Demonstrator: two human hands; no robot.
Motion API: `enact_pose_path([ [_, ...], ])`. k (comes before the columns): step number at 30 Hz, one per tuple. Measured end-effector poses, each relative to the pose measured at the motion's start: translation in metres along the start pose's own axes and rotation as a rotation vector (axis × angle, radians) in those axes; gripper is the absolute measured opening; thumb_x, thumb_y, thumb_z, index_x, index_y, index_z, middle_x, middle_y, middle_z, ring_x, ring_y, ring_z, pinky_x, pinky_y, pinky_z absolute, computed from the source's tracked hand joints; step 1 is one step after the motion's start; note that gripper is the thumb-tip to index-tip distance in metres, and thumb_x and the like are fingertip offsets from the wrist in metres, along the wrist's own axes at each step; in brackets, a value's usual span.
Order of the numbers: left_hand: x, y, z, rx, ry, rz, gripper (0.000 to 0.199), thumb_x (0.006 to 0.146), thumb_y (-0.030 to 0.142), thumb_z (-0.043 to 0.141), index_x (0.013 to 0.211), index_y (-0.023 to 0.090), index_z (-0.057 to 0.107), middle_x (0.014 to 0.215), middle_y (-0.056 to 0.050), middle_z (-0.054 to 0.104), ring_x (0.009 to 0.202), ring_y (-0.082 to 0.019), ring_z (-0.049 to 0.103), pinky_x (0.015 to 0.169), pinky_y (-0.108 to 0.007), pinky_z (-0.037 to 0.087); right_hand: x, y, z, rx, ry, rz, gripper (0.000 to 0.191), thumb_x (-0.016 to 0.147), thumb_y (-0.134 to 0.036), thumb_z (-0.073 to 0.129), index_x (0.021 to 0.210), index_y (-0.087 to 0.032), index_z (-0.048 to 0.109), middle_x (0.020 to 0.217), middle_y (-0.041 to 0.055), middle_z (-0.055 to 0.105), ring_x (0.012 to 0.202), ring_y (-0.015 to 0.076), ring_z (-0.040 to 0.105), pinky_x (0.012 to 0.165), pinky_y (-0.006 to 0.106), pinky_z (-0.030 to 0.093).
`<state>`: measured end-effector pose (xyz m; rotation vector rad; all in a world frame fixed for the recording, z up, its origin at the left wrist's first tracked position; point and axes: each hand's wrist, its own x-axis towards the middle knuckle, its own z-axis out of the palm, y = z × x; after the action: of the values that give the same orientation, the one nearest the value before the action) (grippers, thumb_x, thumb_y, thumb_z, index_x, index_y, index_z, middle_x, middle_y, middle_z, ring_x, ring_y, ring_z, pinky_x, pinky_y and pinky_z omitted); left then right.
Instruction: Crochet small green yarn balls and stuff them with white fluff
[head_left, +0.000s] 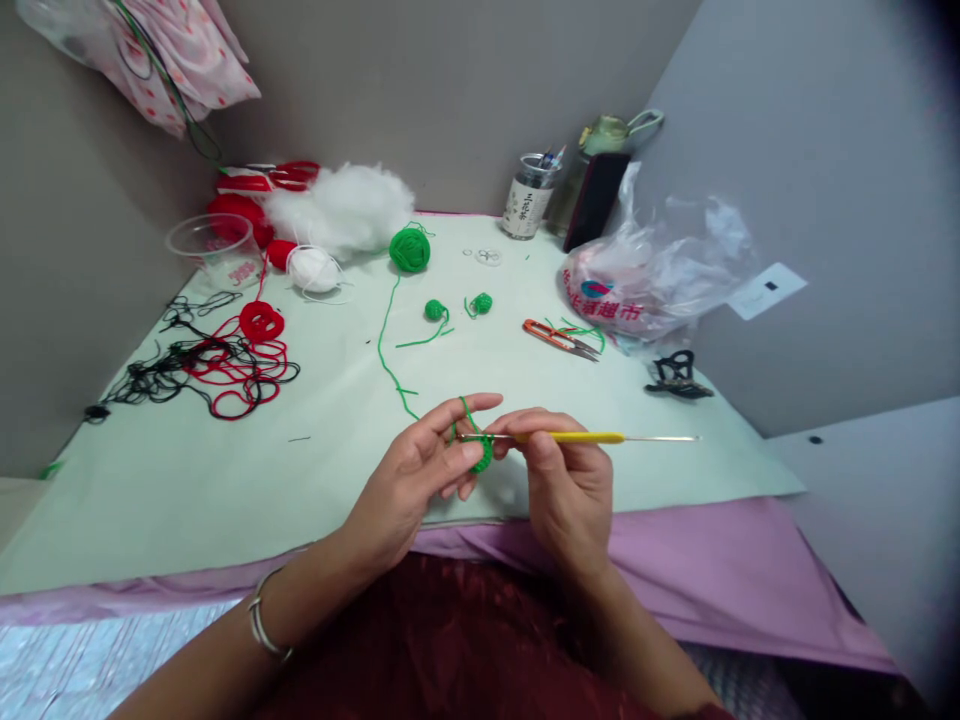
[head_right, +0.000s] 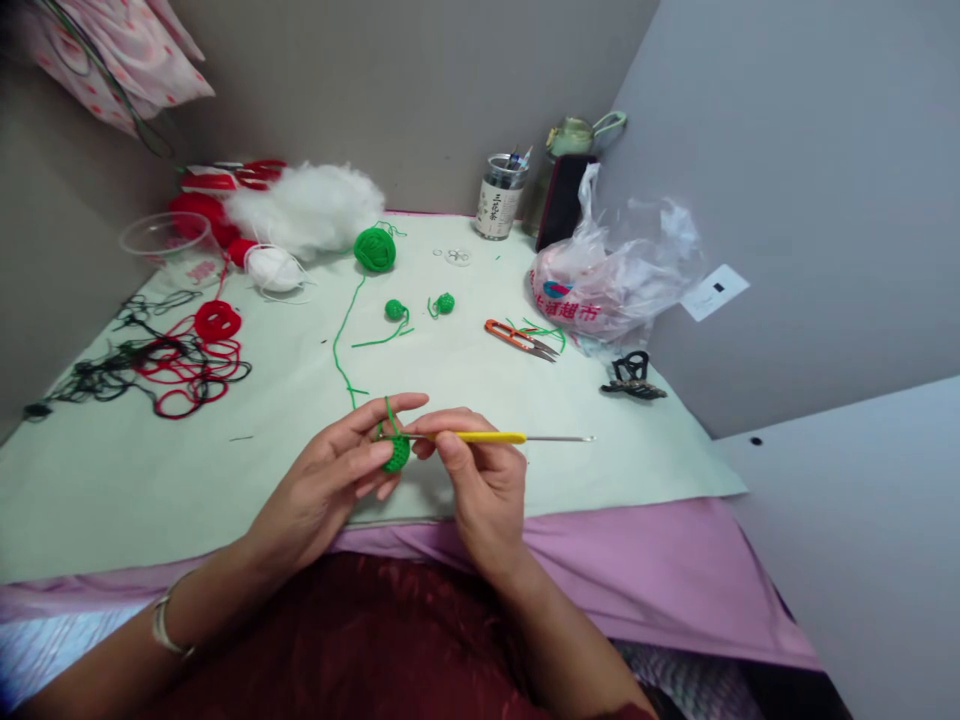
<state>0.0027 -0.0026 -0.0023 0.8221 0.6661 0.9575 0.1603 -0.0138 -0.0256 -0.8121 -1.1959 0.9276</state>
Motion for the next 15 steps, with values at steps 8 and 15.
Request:
enact_pose_path([
  [8,0.003,0.004,0.004,0.003,0.079,-0.045,0.05,0.084,0.024,0.08,0.133,0.021,0.07,0.091,-0.001,0.063,0.058,-0.005,0.039,0.052,-0.02,0.036,0.004,0.0,-0.003,0.04,-0.003,0.0,0.017,0.103,-0.03,0.062,0.099,-0.024,0.078,0.094,0.003,0.072,0.071,0.0137,0.068,0.067,0.03,0.057],
  [15,0.006,0.008,-0.007,-0.28,-0.154,-0.187,0.043,0.078,0.017,0.071,0.12,0.015,0.078,0.081,0.002,0.056,0.046,0.0,0.019,0.045,-0.02,0.026,0.016,-0.006,-0.009,0.261,-0.036,0.203,0.02,0.1,-0.036,0.064,0.088,-0.021,0.07,0.074,-0.0005,0.065,0.055,0.0109,0.057,0.051,0.024,0.051],
])
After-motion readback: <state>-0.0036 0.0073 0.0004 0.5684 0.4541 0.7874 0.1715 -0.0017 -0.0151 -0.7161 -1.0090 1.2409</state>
